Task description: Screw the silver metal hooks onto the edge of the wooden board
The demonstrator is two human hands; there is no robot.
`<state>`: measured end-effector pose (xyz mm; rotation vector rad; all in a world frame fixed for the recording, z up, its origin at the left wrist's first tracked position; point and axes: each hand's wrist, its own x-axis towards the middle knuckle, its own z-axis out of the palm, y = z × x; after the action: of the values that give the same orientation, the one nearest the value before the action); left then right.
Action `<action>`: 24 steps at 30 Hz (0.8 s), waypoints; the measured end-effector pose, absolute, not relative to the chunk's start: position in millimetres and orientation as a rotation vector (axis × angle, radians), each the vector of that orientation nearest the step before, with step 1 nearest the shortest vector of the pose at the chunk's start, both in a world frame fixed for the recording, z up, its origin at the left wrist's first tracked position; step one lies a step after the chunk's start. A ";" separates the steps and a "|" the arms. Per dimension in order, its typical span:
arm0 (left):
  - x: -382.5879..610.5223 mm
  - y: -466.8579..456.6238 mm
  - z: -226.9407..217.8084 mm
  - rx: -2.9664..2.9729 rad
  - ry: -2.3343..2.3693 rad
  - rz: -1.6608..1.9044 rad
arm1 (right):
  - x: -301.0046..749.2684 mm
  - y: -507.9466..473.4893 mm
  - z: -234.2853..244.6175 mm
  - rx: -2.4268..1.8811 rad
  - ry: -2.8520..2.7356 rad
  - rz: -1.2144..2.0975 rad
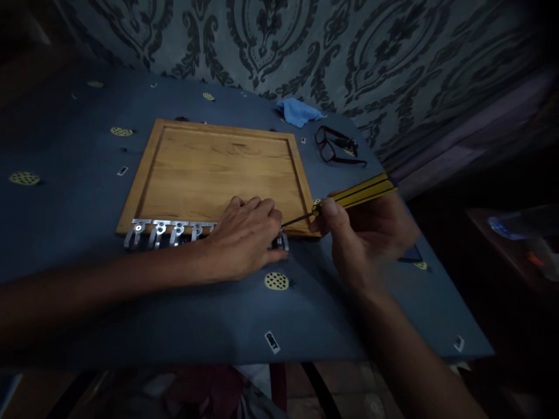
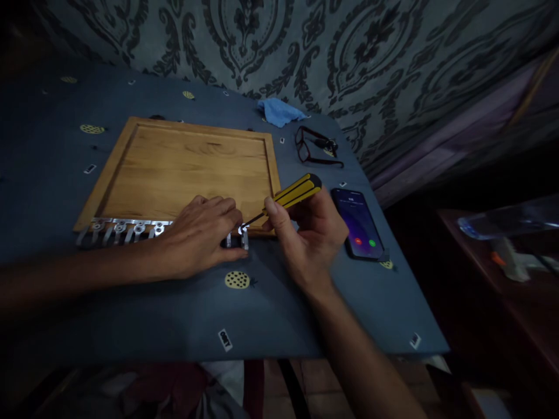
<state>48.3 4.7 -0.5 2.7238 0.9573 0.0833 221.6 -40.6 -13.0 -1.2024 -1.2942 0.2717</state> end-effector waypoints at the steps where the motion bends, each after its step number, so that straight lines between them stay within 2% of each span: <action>1: 48.3 4.7 -0.9 2.725 0.956 0.090 | 221.8 -40.5 -13.3 -1.204 -1.296 0.267; 16: 47.9 4.6 -0.5 2.719 0.944 0.080 | 222.8 -43.9 -11.1 -1.224 -1.361 0.288; 24: 48.8 5.1 -1.2 2.724 0.962 0.097 | 229.8 -44.4 -4.3 -1.160 -1.384 0.638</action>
<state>48.8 5.1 -1.2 2.7237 0.9620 0.0968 229.8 -44.4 -4.3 -1.1599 -1.3845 0.6378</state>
